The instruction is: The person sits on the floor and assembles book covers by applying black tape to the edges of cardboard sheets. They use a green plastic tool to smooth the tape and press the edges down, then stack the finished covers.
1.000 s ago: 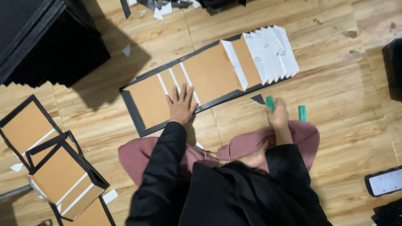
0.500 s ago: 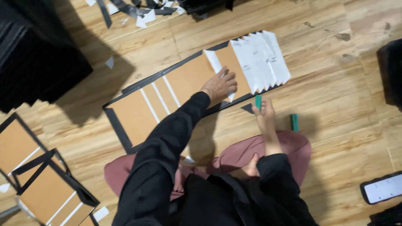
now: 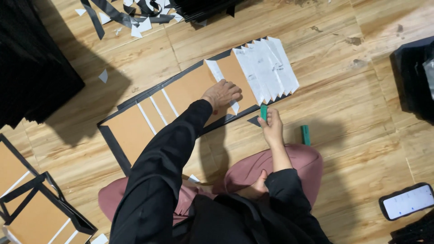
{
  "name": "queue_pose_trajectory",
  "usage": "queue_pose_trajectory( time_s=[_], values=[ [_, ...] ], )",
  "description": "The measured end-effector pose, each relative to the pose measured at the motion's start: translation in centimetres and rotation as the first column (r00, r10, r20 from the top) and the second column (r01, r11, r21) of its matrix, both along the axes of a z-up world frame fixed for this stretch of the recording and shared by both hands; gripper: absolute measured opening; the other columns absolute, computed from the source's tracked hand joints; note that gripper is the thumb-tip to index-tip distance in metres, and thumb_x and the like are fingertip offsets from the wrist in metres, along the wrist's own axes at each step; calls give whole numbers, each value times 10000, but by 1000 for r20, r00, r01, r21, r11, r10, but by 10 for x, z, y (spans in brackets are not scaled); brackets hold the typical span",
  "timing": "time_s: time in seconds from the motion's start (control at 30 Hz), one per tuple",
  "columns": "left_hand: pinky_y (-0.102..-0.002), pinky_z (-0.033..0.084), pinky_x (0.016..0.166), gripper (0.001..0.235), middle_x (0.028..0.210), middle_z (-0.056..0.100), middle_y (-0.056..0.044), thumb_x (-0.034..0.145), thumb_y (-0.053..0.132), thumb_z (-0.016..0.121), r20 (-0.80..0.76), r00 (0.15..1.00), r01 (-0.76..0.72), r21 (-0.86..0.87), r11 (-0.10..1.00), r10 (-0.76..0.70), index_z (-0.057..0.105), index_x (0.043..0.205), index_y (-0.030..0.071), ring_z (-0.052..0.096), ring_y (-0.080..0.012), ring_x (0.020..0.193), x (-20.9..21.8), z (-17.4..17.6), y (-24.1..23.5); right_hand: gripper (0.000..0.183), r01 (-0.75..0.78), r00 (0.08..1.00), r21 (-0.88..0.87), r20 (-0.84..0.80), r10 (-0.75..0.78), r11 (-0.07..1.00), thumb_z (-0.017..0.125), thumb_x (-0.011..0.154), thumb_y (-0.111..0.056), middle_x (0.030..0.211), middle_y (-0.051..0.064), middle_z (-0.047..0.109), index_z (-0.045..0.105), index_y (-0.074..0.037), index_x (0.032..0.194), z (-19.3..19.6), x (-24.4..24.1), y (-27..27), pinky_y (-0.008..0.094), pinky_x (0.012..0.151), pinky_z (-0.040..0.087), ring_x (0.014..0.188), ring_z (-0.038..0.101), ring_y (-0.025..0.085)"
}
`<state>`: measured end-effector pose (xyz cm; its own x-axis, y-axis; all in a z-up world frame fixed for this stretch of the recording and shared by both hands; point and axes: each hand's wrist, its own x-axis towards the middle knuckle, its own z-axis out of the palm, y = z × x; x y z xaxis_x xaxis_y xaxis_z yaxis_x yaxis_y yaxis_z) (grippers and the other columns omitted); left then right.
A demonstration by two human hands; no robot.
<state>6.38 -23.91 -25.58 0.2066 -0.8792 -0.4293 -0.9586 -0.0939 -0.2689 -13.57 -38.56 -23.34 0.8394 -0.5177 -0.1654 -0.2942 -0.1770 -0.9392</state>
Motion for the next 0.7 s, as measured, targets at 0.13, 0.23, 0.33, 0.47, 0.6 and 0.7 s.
queue_pose_trajectory(
  time_s=[0.13,0.23,0.33,0.47,0.6,0.7],
  values=[
    [-356,352,891,976,1091,383,35,255,533,845,68,996,64,13,998,-64,379,1056,226,376,-162,1066,-13,94,9,319,-10,1000,-11,-9,10,1000,630,790,1,879,154,532,484,33,1073,2,0,0,333,631,514,780,611,253],
    [-377,352,898,941,1097,368,33,276,512,845,58,996,62,11,998,-63,413,1061,224,360,-166,1067,-15,94,8,329,-2,1000,-5,-14,2,1000,636,784,-1,883,145,533,485,30,1075,4,-1,-1,327,632,515,782,613,240],
    [-359,379,893,840,1087,443,20,393,502,833,-9,1000,16,-17,1000,-16,399,1051,210,446,-164,1063,-22,116,25,334,33,999,16,3,-34,999,631,798,0,874,151,539,473,34,1090,5,-1,-2,316,558,527,754,626,246],
    [-382,283,955,513,1171,409,-5,793,400,469,-39,999,-30,-371,928,17,345,1248,199,381,-181,1137,-29,92,65,351,85,996,118,28,-89,989,646,817,-57,866,111,541,475,21,1114,9,-2,0,250,526,535,713,607,175],
    [-495,136,1037,671,1458,235,-82,819,376,261,-191,979,-159,-521,838,67,162,1436,130,200,-267,1338,-44,69,94,271,147,987,198,31,-156,969,538,887,-48,875,82,531,471,2,1144,-29,-3,-9,219,517,536,685,581,133],
    [-489,119,1060,632,1452,255,-80,855,396,257,-200,974,-207,-617,759,103,208,1424,123,213,-269,1335,-53,53,106,254,208,978,90,-9,-208,974,582,887,-135,873,52,586,549,-35,1118,-8,7,-6,179,530,502,719,550,65]
  ],
)
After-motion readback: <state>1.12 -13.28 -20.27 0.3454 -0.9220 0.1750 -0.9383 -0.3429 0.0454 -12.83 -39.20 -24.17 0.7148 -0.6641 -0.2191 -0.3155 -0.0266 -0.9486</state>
